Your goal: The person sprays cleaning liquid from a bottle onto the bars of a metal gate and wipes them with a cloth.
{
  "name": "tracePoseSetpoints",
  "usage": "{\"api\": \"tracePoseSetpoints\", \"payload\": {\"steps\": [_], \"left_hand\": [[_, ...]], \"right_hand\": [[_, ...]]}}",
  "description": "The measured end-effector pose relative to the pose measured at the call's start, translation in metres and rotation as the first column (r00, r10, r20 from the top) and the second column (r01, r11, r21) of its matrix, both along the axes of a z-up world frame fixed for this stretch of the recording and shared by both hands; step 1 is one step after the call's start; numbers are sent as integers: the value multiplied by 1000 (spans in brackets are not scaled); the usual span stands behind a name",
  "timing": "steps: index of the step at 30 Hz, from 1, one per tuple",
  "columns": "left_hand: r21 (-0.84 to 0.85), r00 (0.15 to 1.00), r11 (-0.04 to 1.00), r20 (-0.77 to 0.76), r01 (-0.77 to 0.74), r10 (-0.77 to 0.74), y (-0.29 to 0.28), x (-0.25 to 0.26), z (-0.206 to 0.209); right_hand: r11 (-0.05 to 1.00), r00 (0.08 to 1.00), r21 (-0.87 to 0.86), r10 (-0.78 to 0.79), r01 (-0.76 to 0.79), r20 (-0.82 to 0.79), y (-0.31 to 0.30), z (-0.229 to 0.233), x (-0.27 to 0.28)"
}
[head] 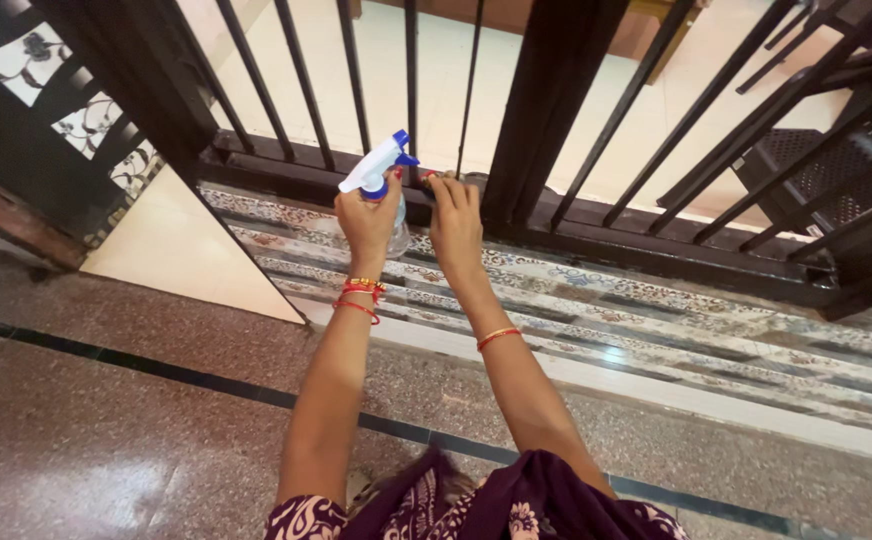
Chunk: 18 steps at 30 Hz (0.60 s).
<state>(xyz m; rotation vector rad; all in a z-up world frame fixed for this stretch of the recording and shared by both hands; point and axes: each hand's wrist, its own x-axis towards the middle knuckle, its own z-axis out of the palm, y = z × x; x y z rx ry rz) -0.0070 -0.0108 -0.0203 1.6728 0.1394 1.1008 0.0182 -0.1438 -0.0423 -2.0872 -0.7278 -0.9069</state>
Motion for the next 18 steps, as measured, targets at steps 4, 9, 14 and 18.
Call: {"api": "tracePoseSetpoints", "payload": {"steps": [4, 9, 14, 18], "left_hand": [[-4, 1000, 1000, -23, -1, 1, -1, 0, 2], [2, 999, 1000, -37, -19, 19, 0, 3, 1], [-1, 999, 1000, -42, -31, 31, 0, 6, -2], [13, 997, 998, -55, -56, 57, -1, 5, 2]], "right_hand": [[1000, 998, -20, -8, 7, -54, -2, -4, 3], [999, 999, -32, -8, 6, -52, -3, -4, 3], [999, 995, 16, 49, -48, -83, -10, 2, -5], [994, 992, 81, 79, -72, -97, -13, 7, -15]]}}
